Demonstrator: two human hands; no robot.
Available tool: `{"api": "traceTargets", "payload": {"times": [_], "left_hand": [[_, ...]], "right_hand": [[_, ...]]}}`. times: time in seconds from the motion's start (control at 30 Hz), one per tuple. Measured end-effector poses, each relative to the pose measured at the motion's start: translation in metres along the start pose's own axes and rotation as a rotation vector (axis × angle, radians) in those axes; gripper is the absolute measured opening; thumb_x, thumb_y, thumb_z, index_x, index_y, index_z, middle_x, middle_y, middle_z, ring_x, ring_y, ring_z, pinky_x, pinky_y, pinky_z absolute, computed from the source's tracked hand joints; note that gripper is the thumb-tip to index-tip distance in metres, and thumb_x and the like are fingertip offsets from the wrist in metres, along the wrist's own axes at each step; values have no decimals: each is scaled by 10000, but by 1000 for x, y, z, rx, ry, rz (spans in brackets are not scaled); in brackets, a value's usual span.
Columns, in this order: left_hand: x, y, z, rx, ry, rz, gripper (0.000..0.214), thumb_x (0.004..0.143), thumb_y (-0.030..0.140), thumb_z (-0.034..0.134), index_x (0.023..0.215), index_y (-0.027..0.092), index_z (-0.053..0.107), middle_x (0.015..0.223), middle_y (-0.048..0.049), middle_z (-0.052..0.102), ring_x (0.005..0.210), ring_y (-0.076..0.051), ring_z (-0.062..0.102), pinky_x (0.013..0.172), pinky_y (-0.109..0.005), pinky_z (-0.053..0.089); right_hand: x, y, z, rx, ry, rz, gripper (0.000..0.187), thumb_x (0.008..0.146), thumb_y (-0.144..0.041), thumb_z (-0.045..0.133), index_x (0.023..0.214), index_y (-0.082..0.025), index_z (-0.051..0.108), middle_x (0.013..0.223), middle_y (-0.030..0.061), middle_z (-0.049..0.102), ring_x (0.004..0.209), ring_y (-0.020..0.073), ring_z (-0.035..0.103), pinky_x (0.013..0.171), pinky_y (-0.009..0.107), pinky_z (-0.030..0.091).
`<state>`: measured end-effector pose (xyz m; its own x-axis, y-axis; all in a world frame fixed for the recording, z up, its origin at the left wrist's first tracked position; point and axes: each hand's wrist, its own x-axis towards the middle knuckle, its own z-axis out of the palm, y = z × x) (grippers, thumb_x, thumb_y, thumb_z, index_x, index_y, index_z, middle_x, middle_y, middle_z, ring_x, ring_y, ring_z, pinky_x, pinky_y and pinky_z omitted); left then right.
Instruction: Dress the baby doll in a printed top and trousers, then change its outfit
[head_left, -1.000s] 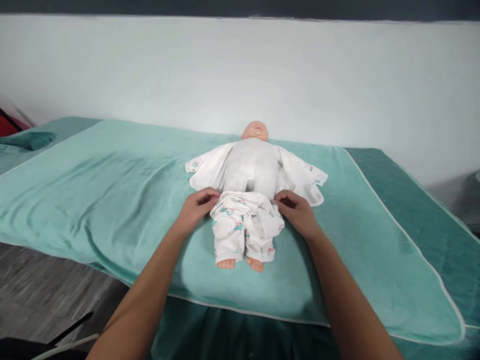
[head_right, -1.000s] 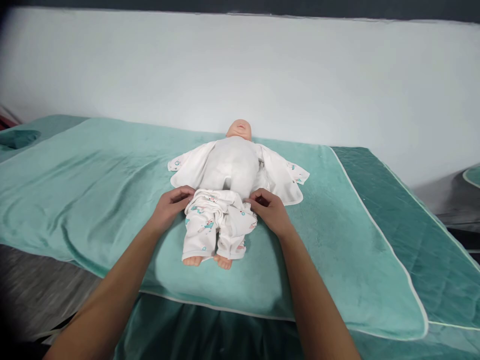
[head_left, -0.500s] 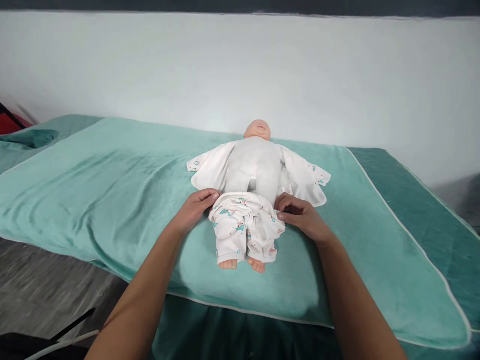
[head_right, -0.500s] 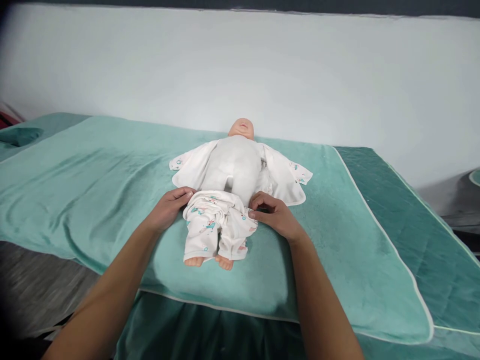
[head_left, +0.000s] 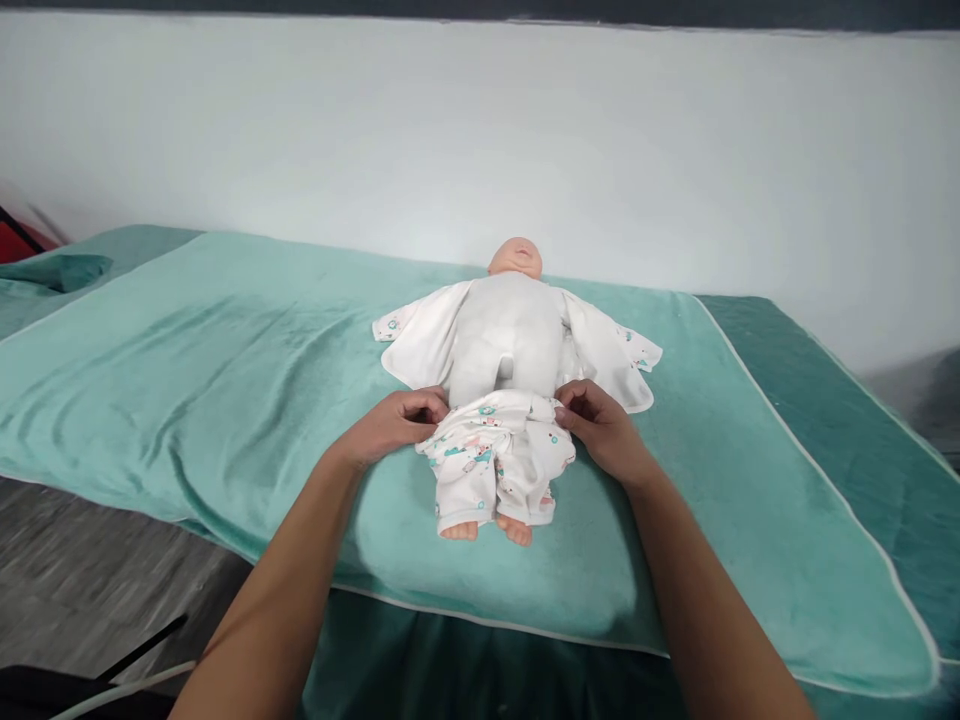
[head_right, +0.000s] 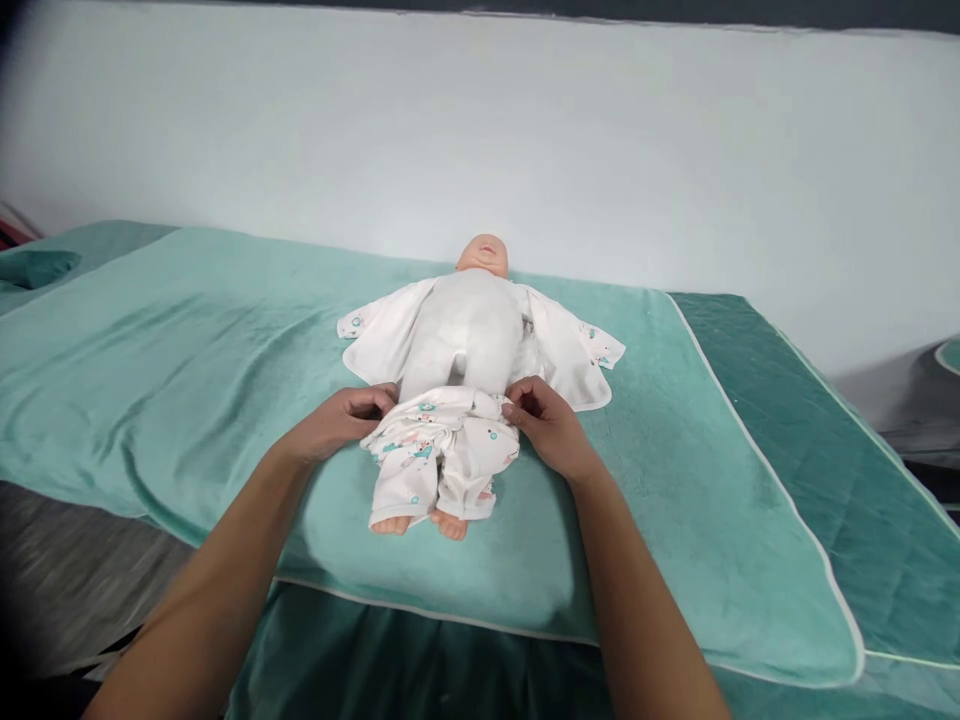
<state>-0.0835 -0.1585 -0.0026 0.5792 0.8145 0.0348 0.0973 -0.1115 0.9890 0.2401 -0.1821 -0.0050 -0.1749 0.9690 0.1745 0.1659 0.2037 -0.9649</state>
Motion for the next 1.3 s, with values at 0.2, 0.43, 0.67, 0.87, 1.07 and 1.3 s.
{"api": "traceTargets", "payload": {"times": [0.2,0.43,0.67,0.87,1.07,1.3], "left_hand": [[4,-2,11,26,277,187,207,845,367,705,810,182,617,1129,-98,592,969,-195,579,816,-310,485],[20,-6,29,80,572,283,205,912,394,613,860,210,538,1104,-72,634,1000,-175,604,861,-306,497],[33,-12,36,171,679,328,161,943,377,561,916,224,517,1033,-47,619,962,-162,602,847,-297,498],[37,-12,39,337,853,248,155,954,376,537,921,226,519,988,-27,622,913,-160,587,799,-281,469],[31,-5,35,42,706,82,190,884,392,632,865,205,604,772,23,571,702,-121,509,648,-241,403],[25,-2,26,-274,435,-105,196,779,287,699,945,192,657,764,36,613,626,-96,500,579,-217,371]], "right_hand": [[0,5,9,-135,116,-34,216,906,-433,617,930,-252,502,899,-8,562,640,118,471,529,244,374],[5,-3,21,-411,341,-198,151,955,-401,519,952,-264,455,1028,43,606,798,168,585,700,307,505],[10,-3,28,-384,544,-181,141,962,-380,519,969,-260,445,1034,45,613,753,156,556,648,297,471],[16,-1,28,-204,454,-65,166,927,-384,562,955,-259,456,932,9,599,590,121,495,563,289,436],[11,-3,19,22,266,70,222,878,-412,631,988,-275,496,815,-18,580,626,137,525,507,251,400],[3,-5,8,186,10,199,460,724,-275,788,1070,-303,486,866,-38,656,702,153,595,564,252,459]]}}
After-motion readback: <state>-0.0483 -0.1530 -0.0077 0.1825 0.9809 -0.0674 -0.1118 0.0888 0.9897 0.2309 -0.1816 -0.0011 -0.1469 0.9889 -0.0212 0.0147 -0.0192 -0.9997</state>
